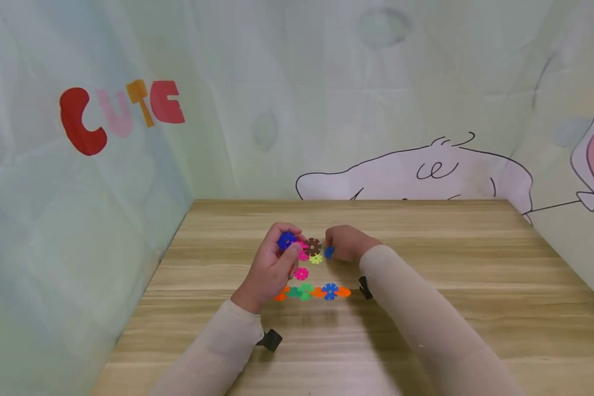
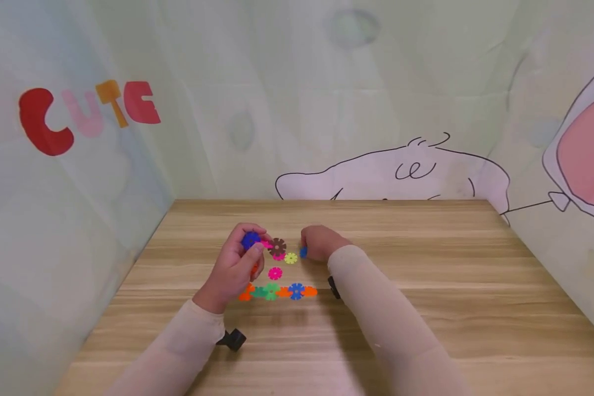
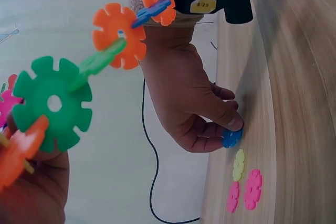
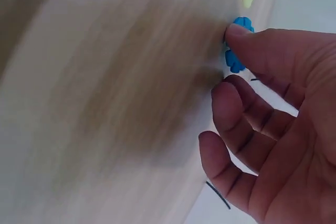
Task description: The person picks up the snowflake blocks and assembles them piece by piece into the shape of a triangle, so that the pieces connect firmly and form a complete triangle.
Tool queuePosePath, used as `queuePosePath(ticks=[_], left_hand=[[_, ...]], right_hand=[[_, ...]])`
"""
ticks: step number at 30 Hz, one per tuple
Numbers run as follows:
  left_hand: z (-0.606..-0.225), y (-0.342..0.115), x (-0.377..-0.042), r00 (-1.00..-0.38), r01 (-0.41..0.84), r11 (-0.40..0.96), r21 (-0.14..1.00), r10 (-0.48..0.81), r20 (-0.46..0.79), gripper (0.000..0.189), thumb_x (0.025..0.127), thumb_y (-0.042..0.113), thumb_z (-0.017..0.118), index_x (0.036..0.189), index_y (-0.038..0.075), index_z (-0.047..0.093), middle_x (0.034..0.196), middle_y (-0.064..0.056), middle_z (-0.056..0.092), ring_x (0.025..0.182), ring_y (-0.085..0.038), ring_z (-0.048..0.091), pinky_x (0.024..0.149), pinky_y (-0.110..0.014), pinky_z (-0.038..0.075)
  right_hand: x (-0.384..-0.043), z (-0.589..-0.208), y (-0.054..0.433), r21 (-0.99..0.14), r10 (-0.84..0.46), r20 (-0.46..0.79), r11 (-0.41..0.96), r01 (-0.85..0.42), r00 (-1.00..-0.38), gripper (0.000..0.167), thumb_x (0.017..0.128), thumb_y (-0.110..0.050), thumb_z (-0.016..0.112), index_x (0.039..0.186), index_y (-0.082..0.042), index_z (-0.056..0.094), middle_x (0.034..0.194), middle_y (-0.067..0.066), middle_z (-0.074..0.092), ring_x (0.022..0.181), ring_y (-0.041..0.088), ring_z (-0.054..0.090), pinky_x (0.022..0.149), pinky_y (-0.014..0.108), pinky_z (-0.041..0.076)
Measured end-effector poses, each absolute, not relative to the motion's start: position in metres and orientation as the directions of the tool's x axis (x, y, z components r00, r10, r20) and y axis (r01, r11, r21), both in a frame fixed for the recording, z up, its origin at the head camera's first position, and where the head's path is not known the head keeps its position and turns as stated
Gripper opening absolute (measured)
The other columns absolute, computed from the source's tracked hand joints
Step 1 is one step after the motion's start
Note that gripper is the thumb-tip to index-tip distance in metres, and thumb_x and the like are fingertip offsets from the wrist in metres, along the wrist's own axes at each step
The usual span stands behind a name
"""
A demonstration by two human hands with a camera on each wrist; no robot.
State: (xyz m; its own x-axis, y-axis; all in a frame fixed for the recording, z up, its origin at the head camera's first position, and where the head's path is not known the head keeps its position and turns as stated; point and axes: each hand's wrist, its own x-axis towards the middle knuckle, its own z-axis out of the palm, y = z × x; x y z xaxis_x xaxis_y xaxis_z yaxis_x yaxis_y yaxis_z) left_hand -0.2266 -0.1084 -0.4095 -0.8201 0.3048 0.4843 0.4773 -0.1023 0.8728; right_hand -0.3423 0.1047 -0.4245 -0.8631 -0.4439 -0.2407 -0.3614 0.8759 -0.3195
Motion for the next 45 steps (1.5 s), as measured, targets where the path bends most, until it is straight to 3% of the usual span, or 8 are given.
queuePosePath(ticks=[6, 10, 16, 23, 29, 39, 45], left_hand=[[-0.411, -0.108, -0.226, -0.812, 0.498, -0.092, 0.862, 0.301, 0.501, 0.022, 0.107, -0.002, 0.043, 0.129, -0.006, 0.043, 0.114, -0.024, 0.054, 0.055, -0.013, 0.045, 0.048, -0.022, 0.042], [-0.410, -0.109, -0.226, -0.815, 0.500, -0.073, 0.863, 0.298, 0.498, 0.023, 0.108, 0.000, 0.044, 0.130, -0.004, 0.042, 0.115, -0.023, 0.054, 0.057, -0.014, 0.046, 0.051, -0.021, 0.045], [-0.407, -0.111, -0.227, -0.802, 0.523, -0.080, 0.848, 0.291, 0.522, 0.023, 0.108, 0.000, 0.044, 0.129, -0.006, 0.041, 0.115, -0.024, 0.054, 0.056, -0.015, 0.046, 0.051, -0.021, 0.045], [-0.407, -0.111, -0.227, -0.781, 0.555, -0.105, 0.825, 0.277, 0.560, 0.022, 0.107, -0.002, 0.043, 0.128, -0.008, 0.041, 0.113, -0.022, 0.054, 0.053, -0.014, 0.044, 0.048, -0.021, 0.043], [-0.407, -0.110, -0.226, -0.769, 0.572, -0.124, 0.811, 0.263, 0.583, 0.021, 0.107, -0.003, 0.043, 0.128, -0.008, 0.041, 0.112, -0.018, 0.055, 0.052, -0.015, 0.044, 0.047, -0.022, 0.042], [-0.406, -0.110, -0.226, -0.728, 0.630, -0.141, 0.764, 0.234, 0.644, 0.021, 0.107, -0.004, 0.042, 0.127, -0.008, 0.041, 0.112, -0.005, 0.057, 0.052, -0.016, 0.044, 0.046, -0.022, 0.043], [-0.407, -0.109, -0.225, -0.708, 0.654, -0.134, 0.744, 0.240, 0.665, 0.019, 0.107, -0.004, 0.042, 0.126, -0.006, 0.040, 0.086, -0.011, 0.054, 0.052, -0.019, 0.044, 0.046, -0.025, 0.044]], right_hand=[[-0.331, -0.431, 0.113, -0.387, -0.456, -0.236, 0.854, -0.347, -0.858, 0.016, 0.097, -0.014, 0.074, 0.110, -0.015, 0.064, 0.100, 0.004, 0.066, 0.093, 0.023, 0.059, 0.094, 0.041, 0.053], [-0.315, -0.425, 0.122, -0.502, -0.494, -0.169, 0.788, -0.357, -0.853, 0.023, 0.097, -0.013, 0.075, 0.119, -0.014, 0.068, 0.097, 0.004, 0.067, 0.088, 0.021, 0.060, 0.086, 0.039, 0.055], [-0.285, -0.393, 0.134, -0.709, -0.518, 0.013, 0.598, -0.373, -0.855, 0.029, 0.096, -0.013, 0.077, 0.124, -0.008, 0.070, 0.081, 0.002, 0.066, 0.072, 0.019, 0.060, 0.067, 0.032, 0.053], [-0.253, -0.366, 0.137, -0.896, -0.472, 0.155, 0.303, -0.324, -0.868, 0.034, 0.096, -0.002, 0.072, 0.130, -0.002, 0.066, 0.088, 0.007, 0.063, 0.078, 0.021, 0.062, 0.068, 0.025, 0.055], [-0.238, -0.360, 0.136, -0.930, -0.483, 0.184, 0.196, -0.311, -0.856, 0.037, 0.097, 0.002, 0.070, 0.133, 0.001, 0.063, 0.099, 0.012, 0.064, 0.088, 0.023, 0.064, 0.080, 0.026, 0.060], [-0.235, -0.367, 0.126, -0.947, -0.466, 0.187, 0.147, -0.285, -0.865, 0.032, 0.099, -0.004, 0.070, 0.131, -0.003, 0.065, 0.098, 0.012, 0.060, 0.086, 0.022, 0.061, 0.077, 0.027, 0.059], [-0.231, -0.369, 0.121, -0.960, -0.487, 0.184, 0.098, -0.263, -0.854, 0.030, 0.100, -0.003, 0.068, 0.130, -0.001, 0.065, 0.100, 0.015, 0.060, 0.087, 0.023, 0.060, 0.076, 0.026, 0.057]])
